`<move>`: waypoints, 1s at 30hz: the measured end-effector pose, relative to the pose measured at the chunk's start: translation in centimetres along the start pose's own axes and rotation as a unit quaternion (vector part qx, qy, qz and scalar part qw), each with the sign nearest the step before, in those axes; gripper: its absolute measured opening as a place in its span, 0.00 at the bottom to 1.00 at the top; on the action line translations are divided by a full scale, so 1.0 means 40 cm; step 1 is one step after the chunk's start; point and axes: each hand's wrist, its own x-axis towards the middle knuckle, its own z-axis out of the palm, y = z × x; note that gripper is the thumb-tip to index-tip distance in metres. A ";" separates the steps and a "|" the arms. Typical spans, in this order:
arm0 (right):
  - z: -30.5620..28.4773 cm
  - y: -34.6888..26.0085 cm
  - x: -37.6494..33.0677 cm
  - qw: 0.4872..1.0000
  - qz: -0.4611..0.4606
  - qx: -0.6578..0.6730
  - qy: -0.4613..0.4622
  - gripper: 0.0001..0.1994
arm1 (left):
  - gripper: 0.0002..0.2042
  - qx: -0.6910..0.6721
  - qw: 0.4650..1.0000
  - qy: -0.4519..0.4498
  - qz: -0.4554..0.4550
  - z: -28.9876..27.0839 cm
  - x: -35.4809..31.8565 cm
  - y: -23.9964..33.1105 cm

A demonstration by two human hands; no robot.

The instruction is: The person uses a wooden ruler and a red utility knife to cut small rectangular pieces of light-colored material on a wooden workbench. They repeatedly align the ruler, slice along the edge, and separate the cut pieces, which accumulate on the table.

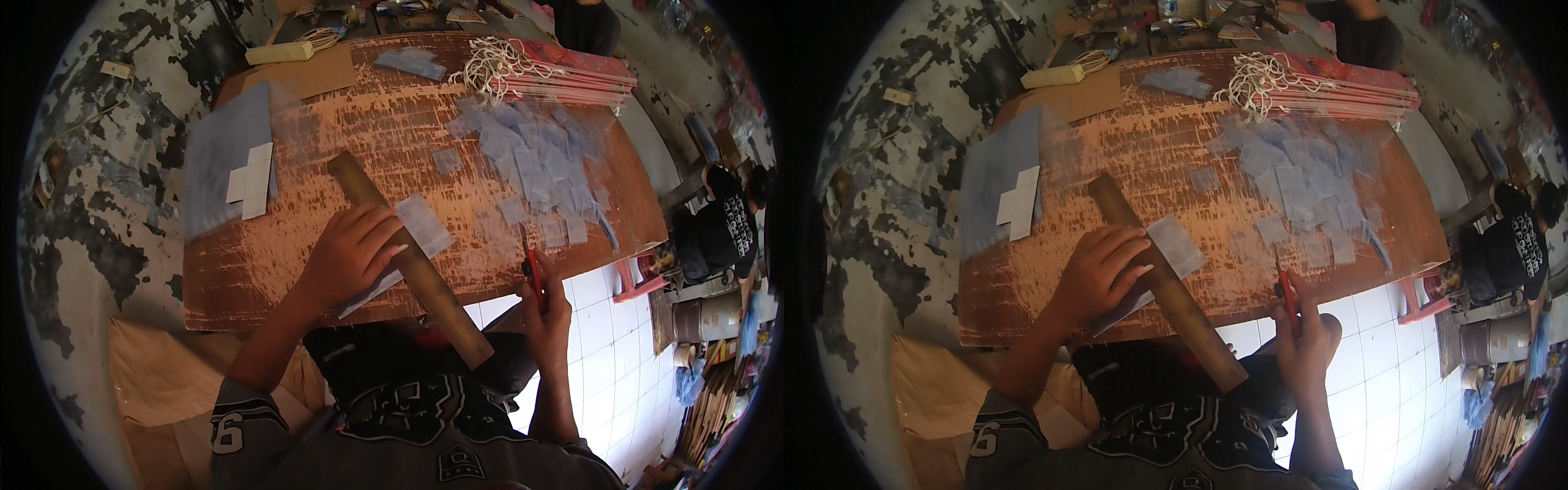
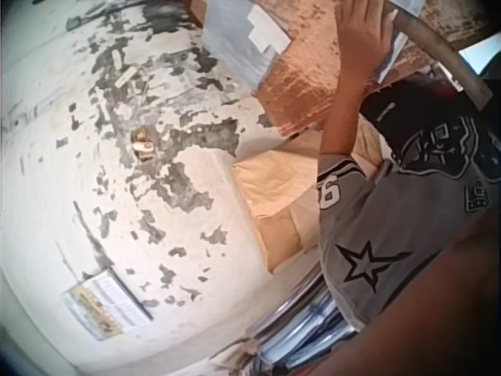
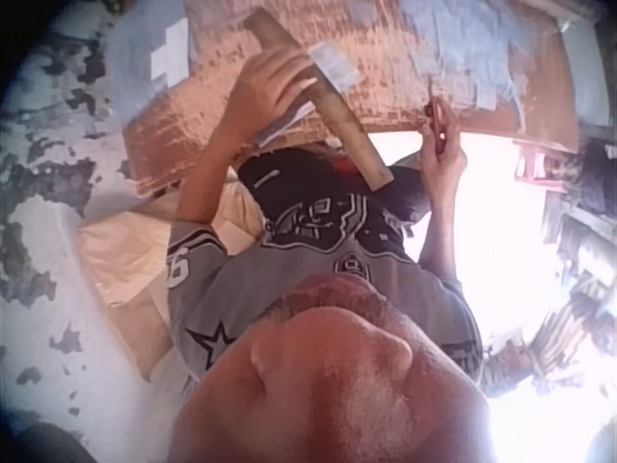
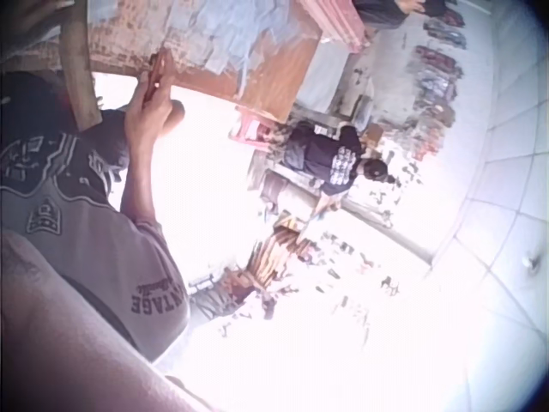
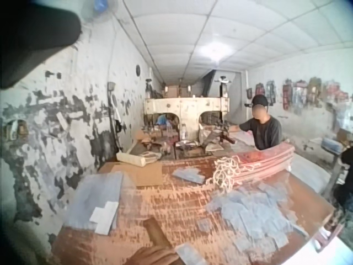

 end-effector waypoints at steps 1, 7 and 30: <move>0.004 -0.004 0.003 1.000 -0.003 0.004 0.006 0.28 | 0.19 -0.003 1.000 0.003 -0.002 -0.004 -0.007 0.003; 0.025 -0.012 0.016 0.997 -0.047 -0.026 0.054 0.29 | 0.17 -0.022 0.999 0.032 -0.017 -0.037 -0.038 0.043; 0.015 -0.004 -0.034 0.996 0.041 0.033 0.070 0.29 | 0.17 -0.073 0.987 0.131 -0.056 -0.043 -0.057 0.090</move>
